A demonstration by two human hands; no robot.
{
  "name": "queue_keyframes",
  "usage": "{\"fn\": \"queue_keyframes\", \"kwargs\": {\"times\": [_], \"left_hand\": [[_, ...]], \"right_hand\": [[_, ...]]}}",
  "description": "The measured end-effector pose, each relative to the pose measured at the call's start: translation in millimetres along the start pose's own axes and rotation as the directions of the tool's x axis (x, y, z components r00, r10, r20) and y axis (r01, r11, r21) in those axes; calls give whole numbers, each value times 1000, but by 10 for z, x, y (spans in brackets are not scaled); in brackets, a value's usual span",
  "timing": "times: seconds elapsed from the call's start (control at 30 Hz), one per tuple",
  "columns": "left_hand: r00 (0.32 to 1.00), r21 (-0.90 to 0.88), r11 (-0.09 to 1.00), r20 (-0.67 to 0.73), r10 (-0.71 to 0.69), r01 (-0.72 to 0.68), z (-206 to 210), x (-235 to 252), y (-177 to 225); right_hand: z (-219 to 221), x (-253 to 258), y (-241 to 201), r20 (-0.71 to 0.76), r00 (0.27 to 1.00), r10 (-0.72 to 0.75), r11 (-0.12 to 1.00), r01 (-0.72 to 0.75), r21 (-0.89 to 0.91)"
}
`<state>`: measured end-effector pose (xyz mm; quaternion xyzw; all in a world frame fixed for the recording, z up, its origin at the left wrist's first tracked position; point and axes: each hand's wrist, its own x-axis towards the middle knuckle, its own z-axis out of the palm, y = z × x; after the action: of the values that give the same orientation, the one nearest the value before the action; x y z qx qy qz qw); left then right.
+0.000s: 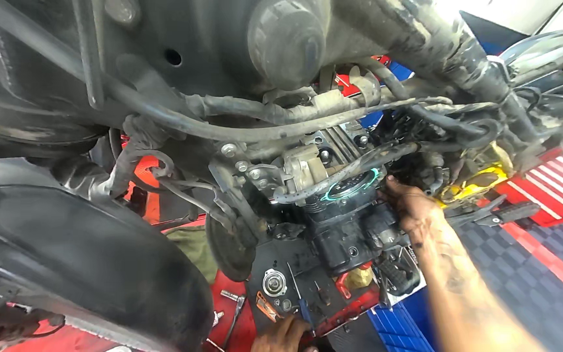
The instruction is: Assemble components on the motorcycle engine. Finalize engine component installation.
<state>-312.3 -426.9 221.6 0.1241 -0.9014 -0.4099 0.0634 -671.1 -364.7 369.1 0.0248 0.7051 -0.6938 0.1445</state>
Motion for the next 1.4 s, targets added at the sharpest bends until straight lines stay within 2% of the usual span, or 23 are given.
{"fn": "queue_keyframes", "kwargs": {"times": [0.17,0.43,0.63,0.8,0.97,1.2,1.3,1.4], "left_hand": [[1000,15,1000,9,-8,8,-4,-7,-1],[1000,19,1000,29,4,-4,-12,9,10],[999,27,1000,44,-6,5,-11,21,20],[1000,29,1000,28,-2,1,-3,19,16],[999,18,1000,39,-19,19,-14,16,12],[998,40,999,58,-19,17,-3,22,7],[998,43,999,62,-20,17,0,17,4],[998,33,999,64,-13,11,-11,26,9]], "right_hand": [[-41,6,37,23,999,-30,998,29,50],[-181,92,75,195,977,-90,980,52,192],[-86,63,57,46,999,-28,998,25,61],[-47,76,52,22,1000,4,999,-4,32],[-73,40,65,53,997,-62,994,57,99],[-174,59,49,210,974,-81,985,45,169],[-187,85,55,201,977,-75,986,43,160],[-148,121,78,118,992,-34,994,22,105]]}}
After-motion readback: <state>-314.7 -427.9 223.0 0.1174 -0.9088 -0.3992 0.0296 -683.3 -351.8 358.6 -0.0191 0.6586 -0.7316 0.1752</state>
